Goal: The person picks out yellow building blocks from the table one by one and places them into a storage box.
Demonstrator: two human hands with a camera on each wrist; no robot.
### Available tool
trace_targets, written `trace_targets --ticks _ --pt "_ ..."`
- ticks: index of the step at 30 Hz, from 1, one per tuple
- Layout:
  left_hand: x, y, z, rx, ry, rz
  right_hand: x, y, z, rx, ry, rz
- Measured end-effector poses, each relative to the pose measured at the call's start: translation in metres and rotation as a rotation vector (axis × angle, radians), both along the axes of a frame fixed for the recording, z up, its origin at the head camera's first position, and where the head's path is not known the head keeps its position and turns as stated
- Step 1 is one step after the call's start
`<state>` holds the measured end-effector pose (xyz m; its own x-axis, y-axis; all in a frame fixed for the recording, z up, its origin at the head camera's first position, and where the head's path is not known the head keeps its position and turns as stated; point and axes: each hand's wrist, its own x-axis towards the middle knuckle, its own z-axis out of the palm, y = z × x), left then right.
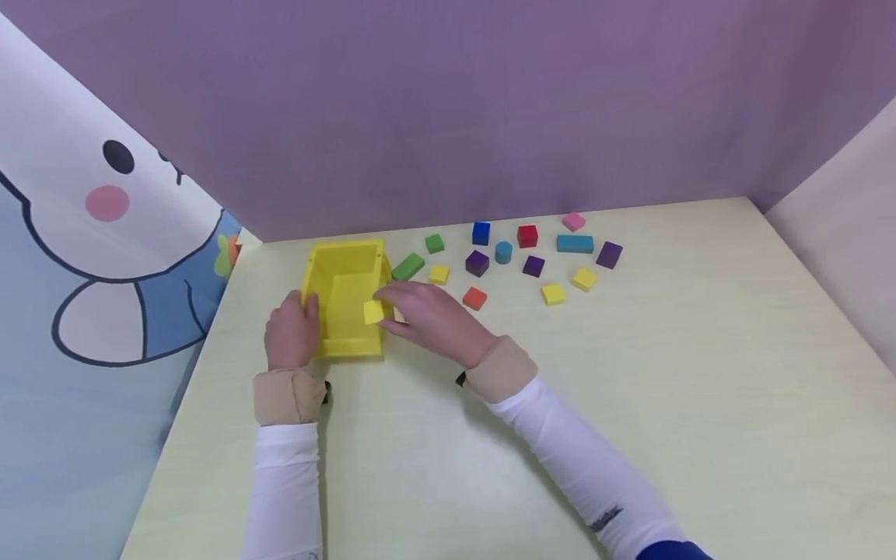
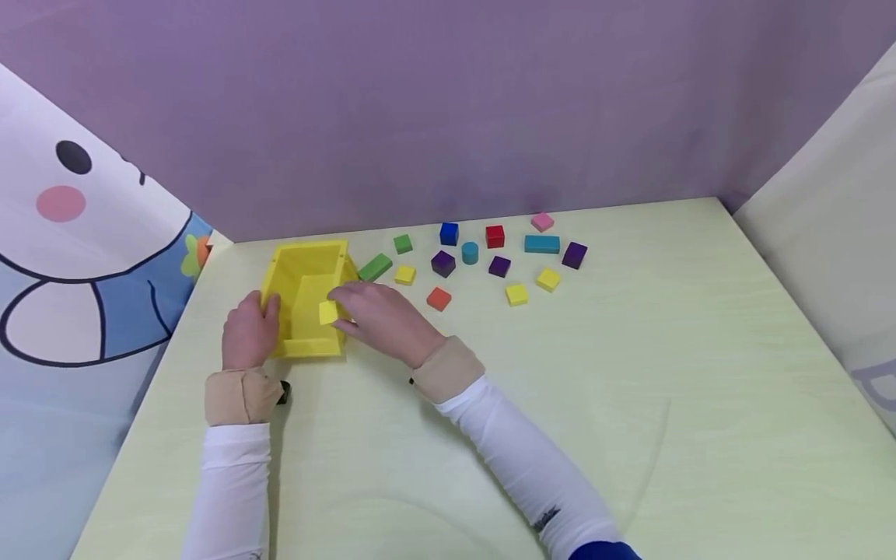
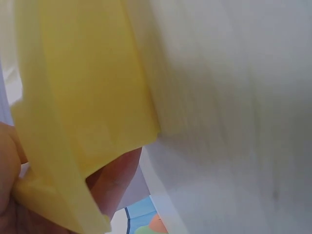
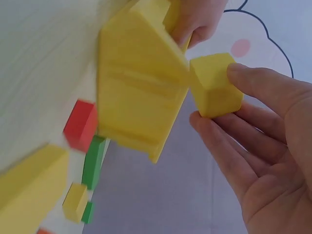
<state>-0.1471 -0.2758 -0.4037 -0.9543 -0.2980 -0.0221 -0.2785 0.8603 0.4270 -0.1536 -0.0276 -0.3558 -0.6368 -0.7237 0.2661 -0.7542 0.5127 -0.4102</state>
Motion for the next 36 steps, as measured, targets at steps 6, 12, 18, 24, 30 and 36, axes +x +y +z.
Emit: trace_targets --ticks 6,12,18,24,30,36 --pt "0.001 0.001 0.0 0.007 0.014 0.007 -0.001 -0.018 0.001 -0.059 -0.004 0.023" --pt "0.002 0.0 -0.002 0.003 0.016 0.029 -0.003 -0.034 -0.004 -0.006 0.058 0.063" --pt "0.0 0.002 -0.001 0.005 0.013 0.033 -0.007 -0.046 -0.008 0.115 0.226 0.069" --pt "-0.001 0.005 0.0 0.009 0.003 0.042 -0.012 -0.056 -0.014 0.184 0.237 0.034" --pt "-0.001 0.006 0.001 0.003 -0.007 0.056 -0.017 -0.064 -0.019 0.225 0.259 0.027" --pt "-0.001 0.005 0.0 0.018 -0.002 0.062 -0.019 -0.072 -0.023 0.307 0.296 0.027"
